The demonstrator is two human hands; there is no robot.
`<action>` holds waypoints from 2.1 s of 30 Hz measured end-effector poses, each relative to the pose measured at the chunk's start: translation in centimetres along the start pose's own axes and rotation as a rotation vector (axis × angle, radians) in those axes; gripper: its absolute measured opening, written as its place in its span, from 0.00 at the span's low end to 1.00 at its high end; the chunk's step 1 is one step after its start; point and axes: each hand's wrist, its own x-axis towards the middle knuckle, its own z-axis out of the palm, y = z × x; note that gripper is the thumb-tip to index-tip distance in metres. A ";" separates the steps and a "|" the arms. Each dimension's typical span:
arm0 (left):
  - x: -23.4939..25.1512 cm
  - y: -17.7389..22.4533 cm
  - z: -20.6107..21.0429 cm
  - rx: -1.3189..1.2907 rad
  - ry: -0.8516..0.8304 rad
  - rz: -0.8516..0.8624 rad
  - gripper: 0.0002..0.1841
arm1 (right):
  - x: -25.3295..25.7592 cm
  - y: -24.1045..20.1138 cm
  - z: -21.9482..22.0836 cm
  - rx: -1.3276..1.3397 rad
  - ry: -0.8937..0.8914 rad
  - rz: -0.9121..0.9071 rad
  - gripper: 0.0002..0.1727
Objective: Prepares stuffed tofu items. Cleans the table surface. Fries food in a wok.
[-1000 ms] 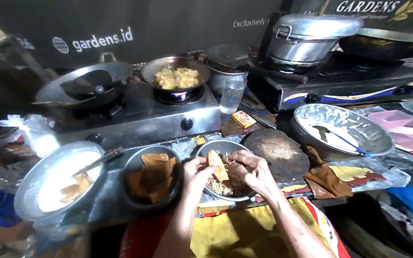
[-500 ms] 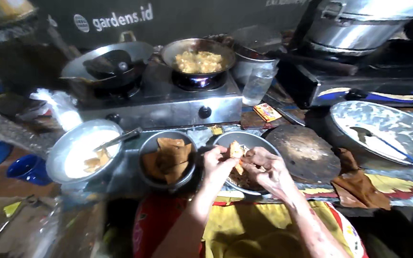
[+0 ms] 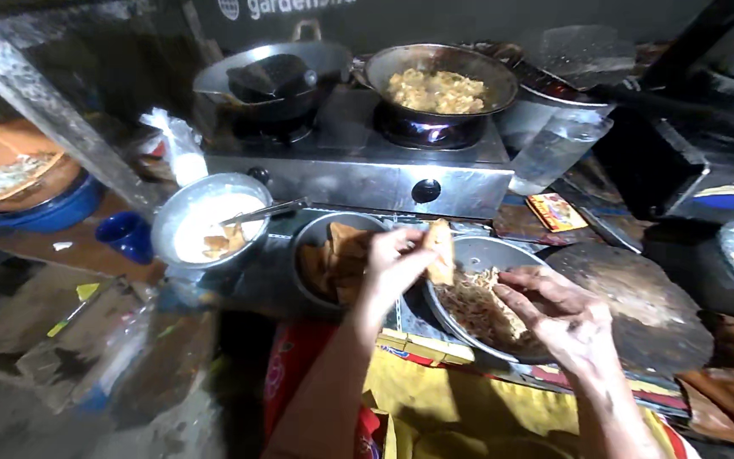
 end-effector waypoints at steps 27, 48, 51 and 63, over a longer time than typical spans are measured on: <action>1.2 -0.2 -11.8 0.964 -0.357 -0.060 0.09 | -0.5 2.2 -0.1 -0.251 -0.317 0.155 0.17; 3.4 -2.8 -8.8 0.734 0.028 -0.086 0.12 | 5.9 4.3 1.1 -0.463 -0.878 0.263 0.25; 3.5 -2.8 -8.9 0.819 -0.063 -0.107 0.18 | 6.4 5.2 2.2 -0.461 -1.001 0.239 0.27; 3.2 -2.5 -8.5 0.790 0.076 -0.067 0.08 | 6.4 2.9 -0.4 -0.285 -0.696 0.216 0.07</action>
